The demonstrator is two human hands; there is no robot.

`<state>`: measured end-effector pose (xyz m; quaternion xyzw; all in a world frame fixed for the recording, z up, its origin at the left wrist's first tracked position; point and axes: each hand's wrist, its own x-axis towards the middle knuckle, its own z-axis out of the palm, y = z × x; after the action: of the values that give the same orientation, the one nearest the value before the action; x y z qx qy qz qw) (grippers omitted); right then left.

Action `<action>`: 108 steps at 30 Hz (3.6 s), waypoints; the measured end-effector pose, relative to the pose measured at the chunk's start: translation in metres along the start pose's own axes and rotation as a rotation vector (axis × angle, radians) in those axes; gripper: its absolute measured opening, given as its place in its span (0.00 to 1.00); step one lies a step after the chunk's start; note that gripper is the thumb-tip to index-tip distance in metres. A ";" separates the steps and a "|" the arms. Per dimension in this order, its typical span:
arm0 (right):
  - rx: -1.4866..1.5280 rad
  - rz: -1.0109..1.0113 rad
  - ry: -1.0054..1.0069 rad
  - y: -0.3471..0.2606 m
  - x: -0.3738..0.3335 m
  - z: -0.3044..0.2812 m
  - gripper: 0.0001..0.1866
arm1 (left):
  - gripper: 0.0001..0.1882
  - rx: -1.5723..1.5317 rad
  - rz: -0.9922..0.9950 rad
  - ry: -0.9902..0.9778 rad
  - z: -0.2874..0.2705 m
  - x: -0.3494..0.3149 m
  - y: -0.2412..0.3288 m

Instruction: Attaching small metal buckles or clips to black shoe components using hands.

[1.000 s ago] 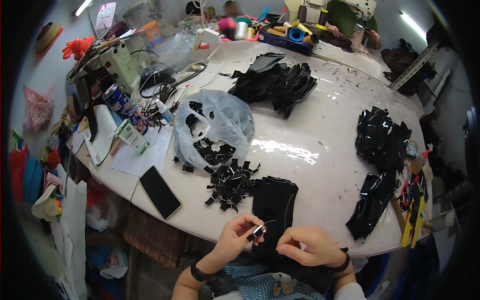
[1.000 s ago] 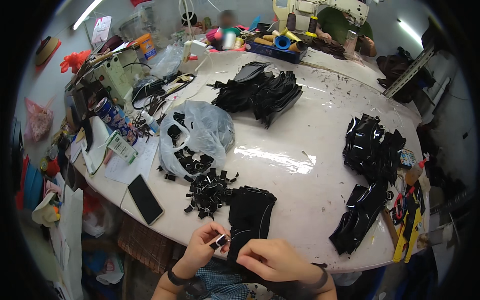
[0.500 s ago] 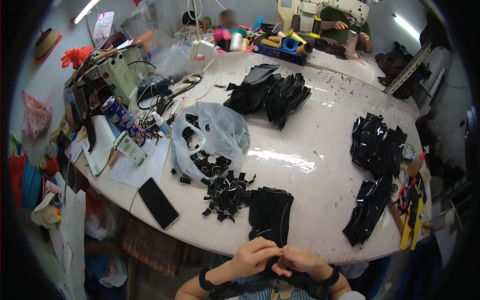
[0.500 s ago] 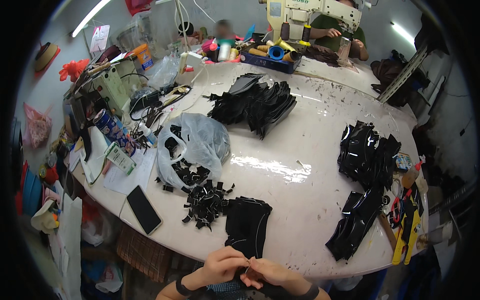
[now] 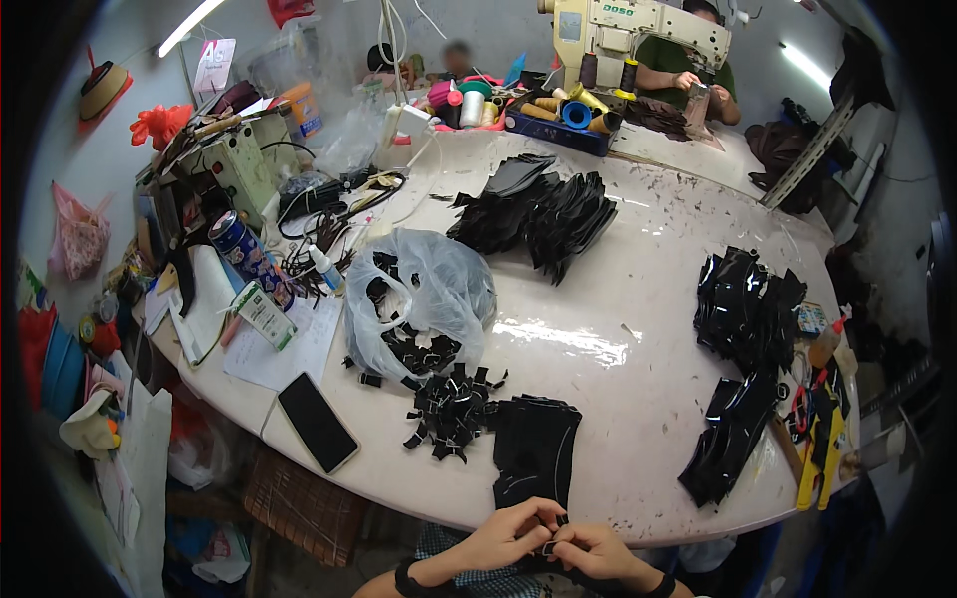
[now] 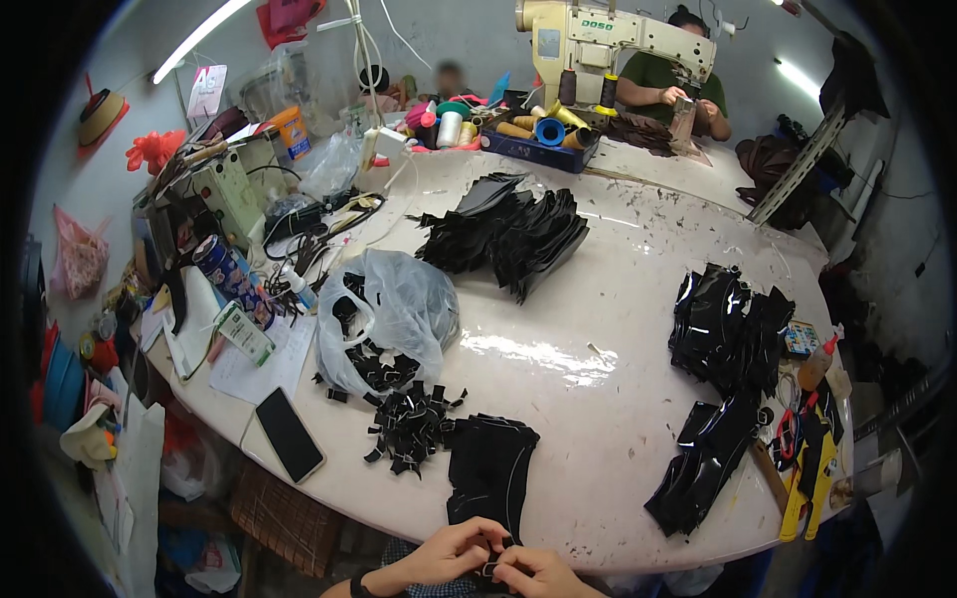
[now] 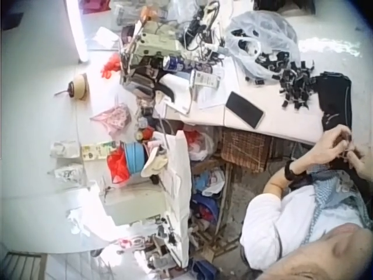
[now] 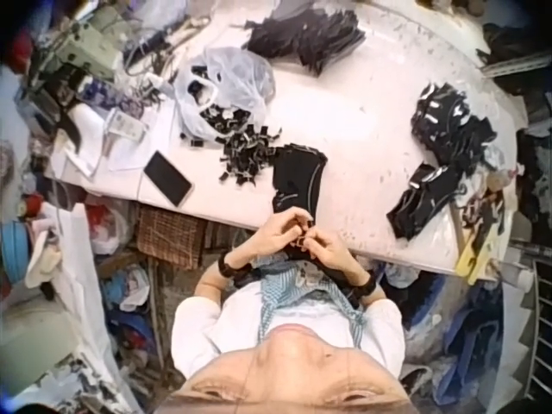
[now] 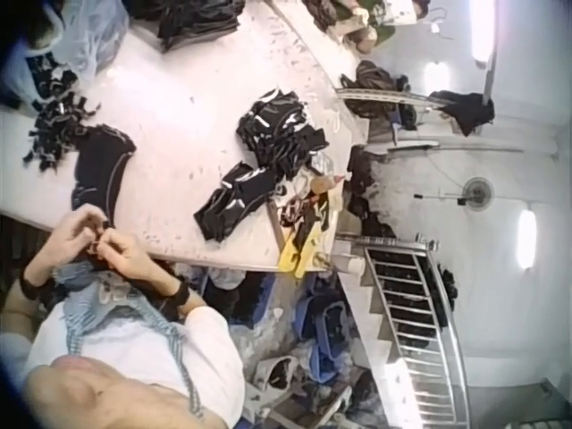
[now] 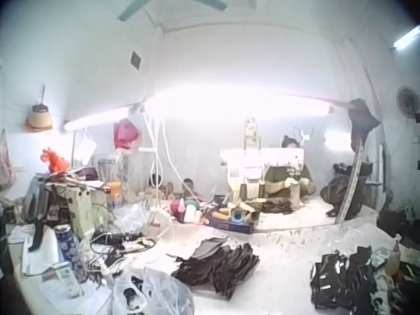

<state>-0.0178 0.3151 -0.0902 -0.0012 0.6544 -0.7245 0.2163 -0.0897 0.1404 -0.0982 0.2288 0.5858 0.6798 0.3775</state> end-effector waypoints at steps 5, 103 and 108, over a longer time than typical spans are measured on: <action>-0.190 -0.100 0.107 -0.009 -0.005 0.006 0.03 | 0.11 0.078 -0.057 -0.097 -0.001 0.003 0.010; -0.792 -0.404 0.387 -0.039 0.007 -0.002 0.07 | 0.07 0.235 0.023 0.059 -0.005 0.016 0.022; -0.686 -0.427 0.462 -0.016 0.013 -0.006 0.08 | 0.09 0.512 0.282 0.183 0.019 0.009 0.024</action>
<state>-0.0359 0.3180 -0.0799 -0.0459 0.8723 -0.4760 -0.1023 -0.0867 0.1580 -0.0726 0.3332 0.7323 0.5733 0.1551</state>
